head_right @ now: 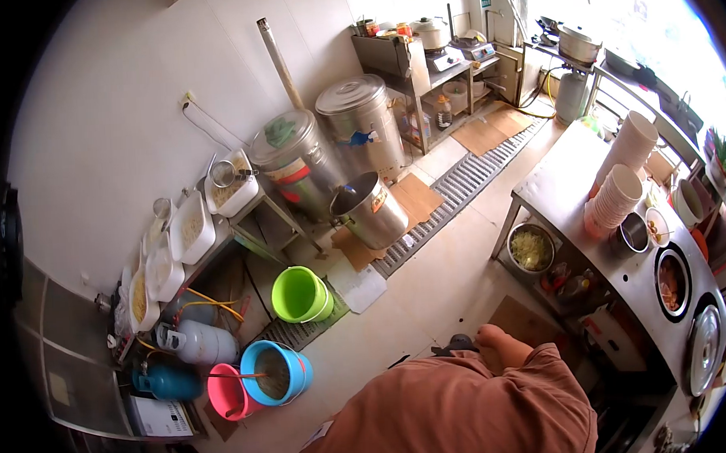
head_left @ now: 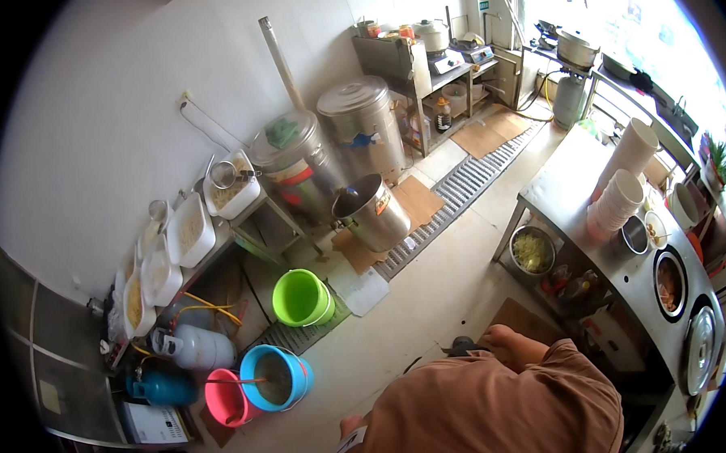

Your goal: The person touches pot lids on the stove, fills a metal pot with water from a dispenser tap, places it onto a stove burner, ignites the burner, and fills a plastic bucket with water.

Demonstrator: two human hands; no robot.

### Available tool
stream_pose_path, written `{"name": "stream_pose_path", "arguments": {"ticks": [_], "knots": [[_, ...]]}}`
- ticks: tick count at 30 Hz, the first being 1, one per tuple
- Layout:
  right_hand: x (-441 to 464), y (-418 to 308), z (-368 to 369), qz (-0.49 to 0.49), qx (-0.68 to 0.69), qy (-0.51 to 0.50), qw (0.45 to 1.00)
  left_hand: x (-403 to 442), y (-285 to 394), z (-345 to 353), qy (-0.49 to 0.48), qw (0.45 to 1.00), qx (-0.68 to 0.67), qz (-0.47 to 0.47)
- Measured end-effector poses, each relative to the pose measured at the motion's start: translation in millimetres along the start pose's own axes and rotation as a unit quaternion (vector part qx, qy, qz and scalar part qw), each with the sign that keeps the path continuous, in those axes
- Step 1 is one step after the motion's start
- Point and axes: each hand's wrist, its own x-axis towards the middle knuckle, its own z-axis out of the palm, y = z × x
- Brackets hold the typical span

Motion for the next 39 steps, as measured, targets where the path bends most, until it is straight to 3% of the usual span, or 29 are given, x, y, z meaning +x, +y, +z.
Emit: {"name": "stream_pose_path", "arguments": {"ticks": [1,3,6,10,11,12,14,18,22,27,28,30,31,33,39], "knots": [[-4,-1,-5,0.023,-0.005,-0.014,1.000,5,2,-3,-0.001,1.000,0.002,0.001],[-10,0,-10,0.046,-0.007,-0.027,0.999,14,8,-6,-0.015,0.937,-0.240,-0.254],[-19,-5,-16,0.054,0.001,-0.012,0.998,20,17,-12,-0.022,0.923,-0.254,-0.287],[-21,-9,-21,0.082,0.017,-0.010,0.996,24,23,-20,-0.037,0.936,-0.226,-0.267],[-21,-10,-21,0.101,0.039,-0.017,0.994,24,13,-13,-0.044,0.986,-0.089,-0.132],[-20,-11,-21,0.101,0.038,-0.018,0.994,24,5,-5,-0.049,0.997,0.050,0.009],[-18,-14,-21,0.112,0.047,-0.028,0.992,20,2,-2,-0.043,0.998,0.044,0.019],[-13,-18,-19,0.087,0.039,-0.007,0.995,17,8,-8,-0.039,0.992,-0.082,-0.090],[-6,-22,-13,0.030,-0.006,0.018,0.999,15,26,-23,-0.042,0.929,-0.248,-0.273],[0,-27,-9,0.013,-0.015,0.023,1.000,17,32,-32,-0.056,0.896,-0.301,-0.322],[0,-28,-9,0.017,-0.019,0.016,1.000,17,28,-28,-0.056,0.896,-0.301,-0.321],[-3,-30,-9,0.022,-0.022,0.011,0.999,15,16,-17,-0.031,0.962,-0.212,-0.168],[-4,-30,-9,0.028,-0.021,0.010,0.999,15,12,-14,-0.031,0.962,-0.212,-0.168],[-6,-32,-9,0.034,-0.022,0.011,0.999,17,2,-8,-0.014,0.999,-0.048,-0.004],[-8,-29,0,0.055,-0.023,0.004,0.998,18,-3,-4,-0.013,0.998,-0.059,-0.013]]}}
